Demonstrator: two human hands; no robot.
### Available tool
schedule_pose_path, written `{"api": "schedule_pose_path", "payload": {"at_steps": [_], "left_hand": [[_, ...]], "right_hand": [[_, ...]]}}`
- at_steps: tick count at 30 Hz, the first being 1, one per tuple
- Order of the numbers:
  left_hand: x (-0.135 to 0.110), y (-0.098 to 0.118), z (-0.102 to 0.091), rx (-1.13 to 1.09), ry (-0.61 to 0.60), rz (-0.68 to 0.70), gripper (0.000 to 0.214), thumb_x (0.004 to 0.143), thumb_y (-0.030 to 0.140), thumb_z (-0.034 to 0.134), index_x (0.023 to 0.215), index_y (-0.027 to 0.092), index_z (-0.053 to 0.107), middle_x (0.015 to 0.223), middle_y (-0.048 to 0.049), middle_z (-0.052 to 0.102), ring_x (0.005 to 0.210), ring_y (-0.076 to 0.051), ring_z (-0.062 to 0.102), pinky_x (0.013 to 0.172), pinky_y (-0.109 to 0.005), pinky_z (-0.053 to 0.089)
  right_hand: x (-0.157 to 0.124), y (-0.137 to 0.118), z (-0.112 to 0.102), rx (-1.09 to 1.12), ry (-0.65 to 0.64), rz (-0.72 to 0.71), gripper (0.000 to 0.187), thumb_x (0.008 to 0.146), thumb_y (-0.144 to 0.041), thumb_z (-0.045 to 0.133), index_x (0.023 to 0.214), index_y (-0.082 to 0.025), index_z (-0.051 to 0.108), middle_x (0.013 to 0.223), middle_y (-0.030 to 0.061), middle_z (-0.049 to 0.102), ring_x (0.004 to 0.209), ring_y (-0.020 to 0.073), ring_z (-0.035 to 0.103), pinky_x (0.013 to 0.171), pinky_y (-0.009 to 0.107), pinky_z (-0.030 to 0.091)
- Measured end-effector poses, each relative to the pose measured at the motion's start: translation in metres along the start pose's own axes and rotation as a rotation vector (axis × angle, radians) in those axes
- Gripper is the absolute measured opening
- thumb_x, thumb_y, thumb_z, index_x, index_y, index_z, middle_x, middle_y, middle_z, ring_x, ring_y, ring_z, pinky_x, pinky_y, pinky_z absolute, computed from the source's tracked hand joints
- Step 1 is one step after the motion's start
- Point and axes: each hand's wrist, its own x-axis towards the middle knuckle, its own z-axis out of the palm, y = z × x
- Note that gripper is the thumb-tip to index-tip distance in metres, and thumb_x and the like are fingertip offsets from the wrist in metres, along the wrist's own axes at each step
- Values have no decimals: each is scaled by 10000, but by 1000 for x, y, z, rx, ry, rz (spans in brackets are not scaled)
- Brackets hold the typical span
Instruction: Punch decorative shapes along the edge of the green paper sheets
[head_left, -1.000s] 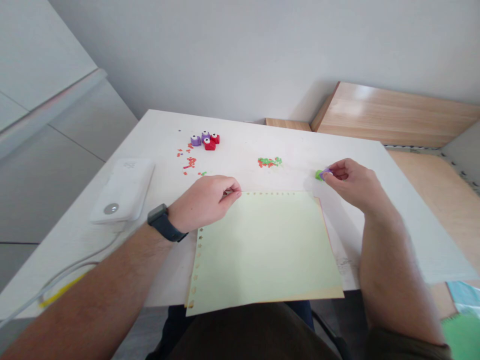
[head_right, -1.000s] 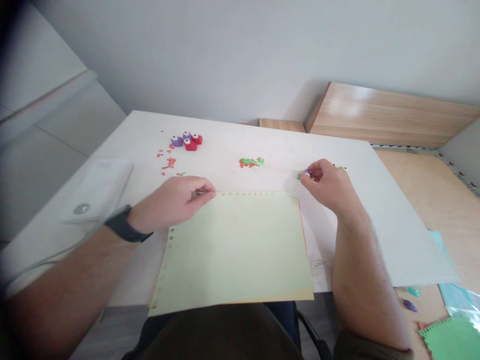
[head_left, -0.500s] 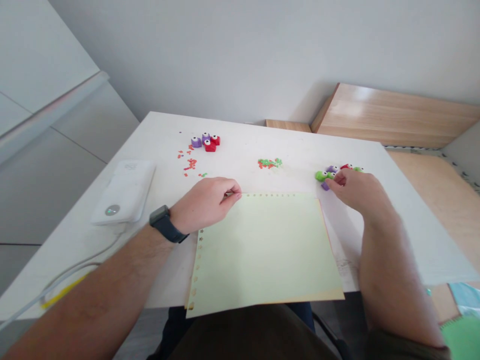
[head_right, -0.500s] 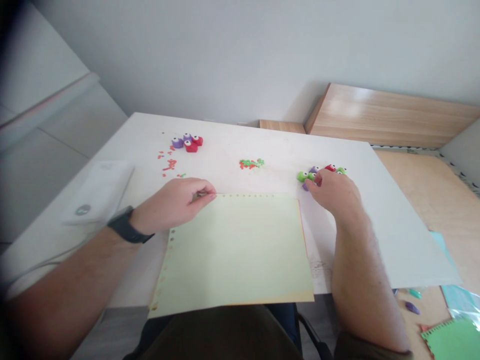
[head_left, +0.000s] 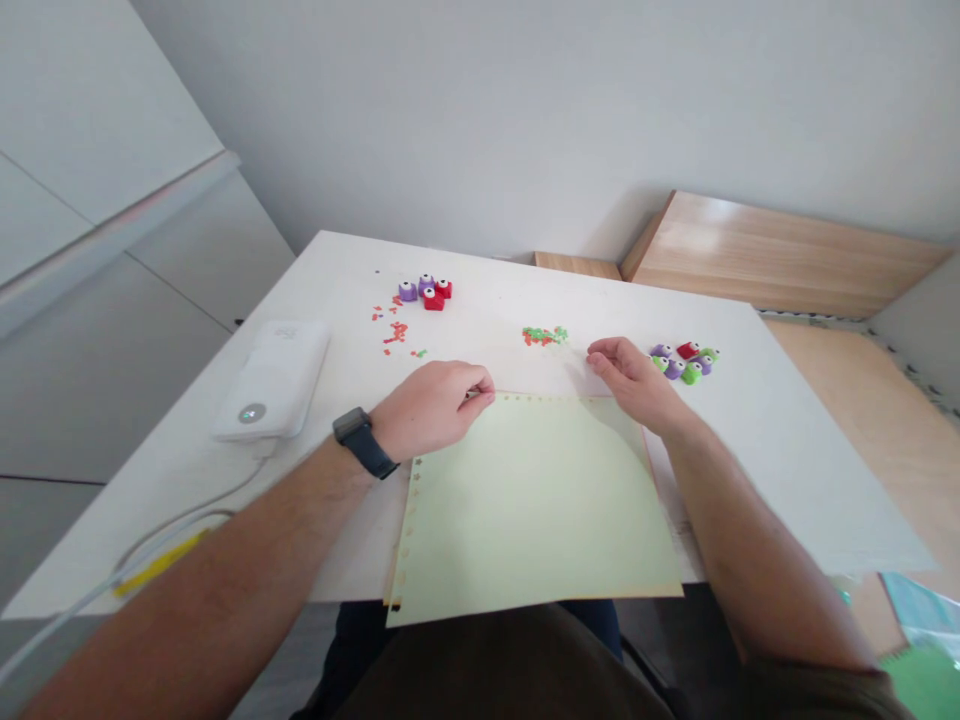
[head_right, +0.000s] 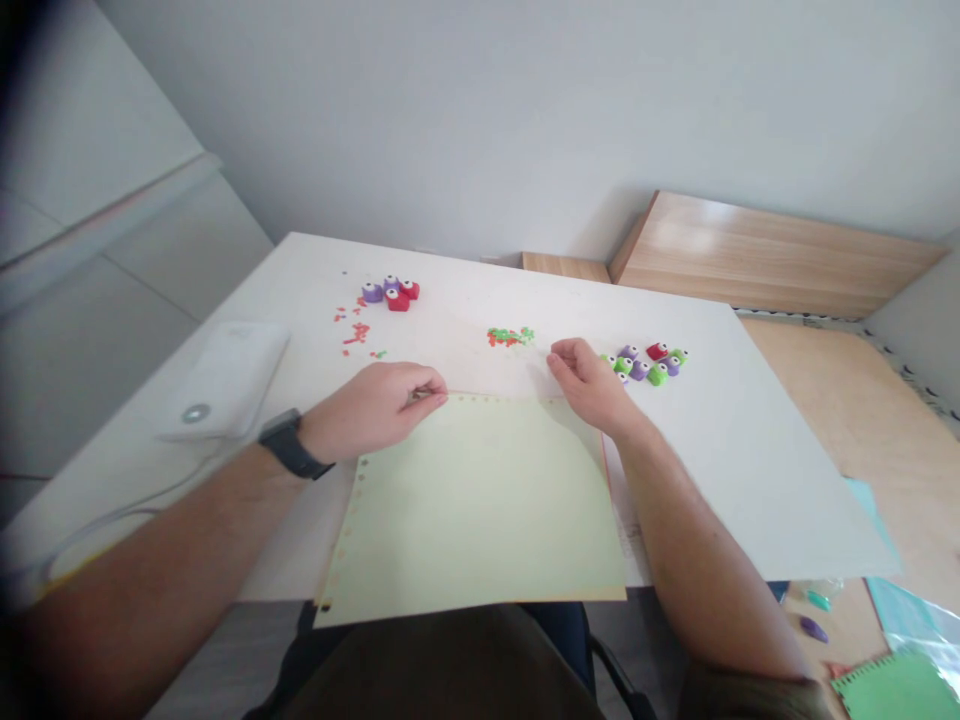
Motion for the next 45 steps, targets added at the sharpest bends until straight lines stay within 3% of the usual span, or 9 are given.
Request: {"api": "schedule_pose_path", "payload": {"at_steps": [5,8,14,20,25,31,36,42,45], "left_hand": [[0,-1,1,-20,21,8,204,970,301,540,918,199,709,938,-33,756,871,-202,684,783,-318,456],[0,-1,2,-26,36,19,193,964,294,551,908,198,708,925,-36,753,864,-201,680,776,-315,457],[0,-1,5,-25,44,40,181,960,288,562,879,198,697,909,-39,749,822,-194,666,736,-311,438],[0,-3,7,-33,42,47,180,959,287,563,877,200,697,903,-37,755,808,-189,667,722,-305,430],[1,-3,8,-23,46,41,179,955,280,566,880,194,705,900,-48,757,814,-193,673,731,-308,440],[2,-3,9,-27,43,46,188,956,280,560,868,194,702,889,-45,754,809,-193,672,726,-314,439],[1,-1,8,-24,44,49,186,954,275,563,867,190,702,896,-47,757,816,-196,674,733,-318,445],[1,0,7,-6,51,61,199,962,282,559,868,190,709,895,-55,757,814,-200,679,736,-321,459],[1,0,7,-1,47,57,203,963,284,560,873,187,714,899,-62,760,825,-206,686,748,-324,472]], "right_hand": [[14,-10,17,308,-26,26,413,932,-623,607,1093,-246,658,1117,60,730,1080,211,677,1032,426,520],[21,-9,15,422,49,35,399,899,-616,661,1023,-237,674,1094,59,727,1057,202,692,983,400,549],[27,-5,2,272,21,207,462,828,-664,708,873,-206,670,900,62,724,819,179,667,799,361,564],[38,-16,21,305,-105,132,467,852,-676,679,905,-213,688,958,63,732,891,189,660,900,379,552],[51,-24,33,410,-61,125,478,829,-692,693,842,-216,657,866,49,705,837,189,657,844,369,559],[52,-30,40,500,-283,133,438,895,-637,657,894,-199,675,951,77,728,870,185,674,843,349,559],[64,-36,45,532,-107,155,446,853,-650,699,847,-208,640,927,75,727,891,196,690,891,368,561],[59,-57,70,645,-214,119,445,882,-670,646,919,-227,637,1128,98,733,1075,217,697,1041,397,535],[65,-54,78,605,-157,145,478,868,-712,624,918,-237,627,1130,97,724,1098,217,689,1032,383,549]]}}
